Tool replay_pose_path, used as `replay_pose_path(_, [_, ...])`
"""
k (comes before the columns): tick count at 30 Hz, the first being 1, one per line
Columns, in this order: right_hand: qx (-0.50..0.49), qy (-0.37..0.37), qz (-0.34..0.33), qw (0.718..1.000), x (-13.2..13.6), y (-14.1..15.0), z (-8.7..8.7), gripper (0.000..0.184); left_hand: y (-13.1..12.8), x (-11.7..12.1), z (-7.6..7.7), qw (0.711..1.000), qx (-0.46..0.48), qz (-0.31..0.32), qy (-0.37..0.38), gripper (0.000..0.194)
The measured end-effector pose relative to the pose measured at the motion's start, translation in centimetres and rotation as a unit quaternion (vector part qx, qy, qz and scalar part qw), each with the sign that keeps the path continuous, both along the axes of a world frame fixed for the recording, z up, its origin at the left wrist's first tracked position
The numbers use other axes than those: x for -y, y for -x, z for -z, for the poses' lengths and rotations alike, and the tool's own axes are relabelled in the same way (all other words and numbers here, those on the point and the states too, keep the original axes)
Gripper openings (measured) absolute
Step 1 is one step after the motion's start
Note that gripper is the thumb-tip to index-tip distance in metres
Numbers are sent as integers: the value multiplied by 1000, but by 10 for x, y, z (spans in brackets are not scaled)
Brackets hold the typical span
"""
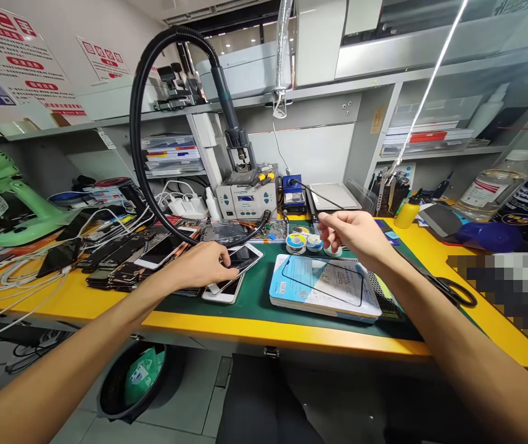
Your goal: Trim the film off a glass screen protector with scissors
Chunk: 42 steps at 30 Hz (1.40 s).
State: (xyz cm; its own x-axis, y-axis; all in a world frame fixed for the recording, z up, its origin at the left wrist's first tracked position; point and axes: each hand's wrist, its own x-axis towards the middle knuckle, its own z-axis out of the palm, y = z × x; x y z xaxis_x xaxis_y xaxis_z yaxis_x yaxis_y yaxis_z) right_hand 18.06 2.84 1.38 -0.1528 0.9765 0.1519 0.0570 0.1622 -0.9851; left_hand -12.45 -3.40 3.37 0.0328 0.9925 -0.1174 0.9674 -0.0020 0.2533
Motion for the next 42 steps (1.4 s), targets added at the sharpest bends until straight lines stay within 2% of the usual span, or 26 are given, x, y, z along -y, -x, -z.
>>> replay_pose_path(5, [15, 0, -5, 1000, -1, -1, 1, 43, 9, -8, -5, 999, 47, 7, 23, 32])
replay_pose_path(12, [30, 0, -14, 999, 0, -2, 2, 43, 21, -19, -9, 988, 121, 29, 92, 35])
replay_pose_path(19, [40, 0, -27, 999, -1, -5, 3, 42, 30, -30, -15, 972, 191, 3, 138, 38])
replay_pose_path(23, [44, 0, -31, 999, -2, -5, 4, 43, 41, -37, -21, 949, 267, -25, 163, 37])
replay_pose_path(27, [39, -4, -27, 999, 0, -4, 1, 44, 55, -38, -26, 900, 390, -41, 187, 41])
replay_pose_path(32, [42, -9, -41, 998, 5, -3, -5, 46, 53, -31, -23, 815, 556, -22, 164, 49])
replay_pose_path(38, [109, -37, -82, 990, 9, -4, -7, 46, 18, -26, -13, 697, 699, 21, 159, 62])
replay_pose_path(42, [220, -67, -130, 965, 7, -20, -13, 40, -9, -22, -8, 623, 768, 52, 143, 71])
